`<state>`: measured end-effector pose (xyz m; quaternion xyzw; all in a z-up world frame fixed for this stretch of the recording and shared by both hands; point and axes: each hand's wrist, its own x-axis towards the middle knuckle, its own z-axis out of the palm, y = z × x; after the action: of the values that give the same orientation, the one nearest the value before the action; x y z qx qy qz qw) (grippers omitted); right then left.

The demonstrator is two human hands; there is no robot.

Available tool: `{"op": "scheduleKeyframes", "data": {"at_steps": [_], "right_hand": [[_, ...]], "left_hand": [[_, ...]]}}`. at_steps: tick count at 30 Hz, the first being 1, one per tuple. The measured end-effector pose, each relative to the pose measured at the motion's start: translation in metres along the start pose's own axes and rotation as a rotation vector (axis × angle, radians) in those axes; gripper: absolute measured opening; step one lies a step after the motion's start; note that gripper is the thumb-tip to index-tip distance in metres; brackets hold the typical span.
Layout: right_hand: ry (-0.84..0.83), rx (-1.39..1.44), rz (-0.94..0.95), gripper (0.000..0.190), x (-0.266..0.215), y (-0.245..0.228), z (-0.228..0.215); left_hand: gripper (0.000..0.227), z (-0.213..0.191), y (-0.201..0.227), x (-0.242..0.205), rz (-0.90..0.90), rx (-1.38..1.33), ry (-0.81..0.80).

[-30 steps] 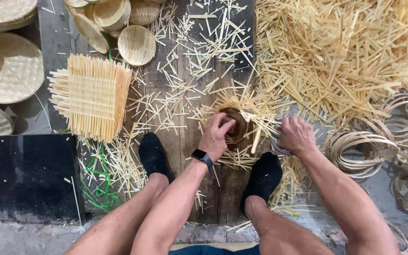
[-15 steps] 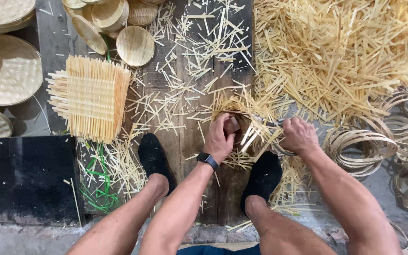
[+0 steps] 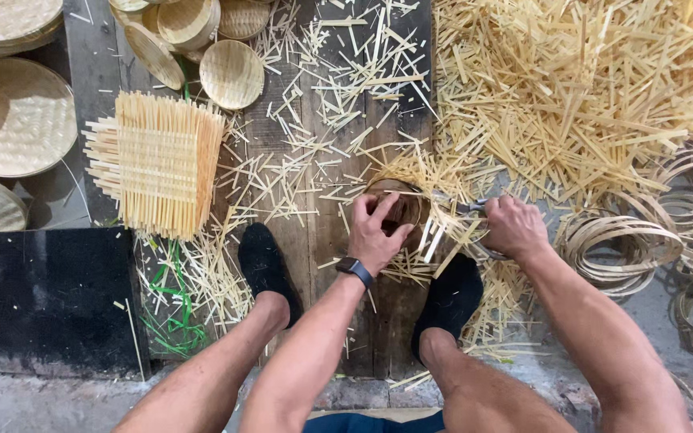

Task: The person weaves thin bamboo strips into small bowl shapes using a circular frame. They repeatedly place the frame over a woven mat, tuck the edges, and trim excess strips with scissors. Finished bowls are stacked nearby.

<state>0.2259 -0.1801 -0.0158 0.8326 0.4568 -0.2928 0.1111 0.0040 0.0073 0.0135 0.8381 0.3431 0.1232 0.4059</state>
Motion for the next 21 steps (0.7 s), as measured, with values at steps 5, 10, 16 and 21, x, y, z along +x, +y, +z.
{"op": "scheduleKeyframes", "data": {"at_steps": [5, 10, 16, 21], "right_hand": [[0.207, -0.097, -0.04, 0.039, 0.004, -0.01, 0.001], [0.085, -0.029, 0.012, 0.03, 0.009, -0.017, -0.003], [0.166, -0.055, -0.017, 0.037, 0.001, -0.005, -0.007], [0.136, -0.077, 0.0, 0.051, 0.014, -0.015, -0.003]], "left_hand": [[0.054, 0.014, 0.004, -0.002, 0.052, 0.089, 0.08], [0.054, 0.008, -0.001, 0.001, 0.087, 0.046, 0.014], [0.057, 0.014, -0.003, 0.002, 0.073, -0.01, 0.057], [0.058, 0.008, -0.01, 0.007, 0.112, 0.007, -0.117]]}}
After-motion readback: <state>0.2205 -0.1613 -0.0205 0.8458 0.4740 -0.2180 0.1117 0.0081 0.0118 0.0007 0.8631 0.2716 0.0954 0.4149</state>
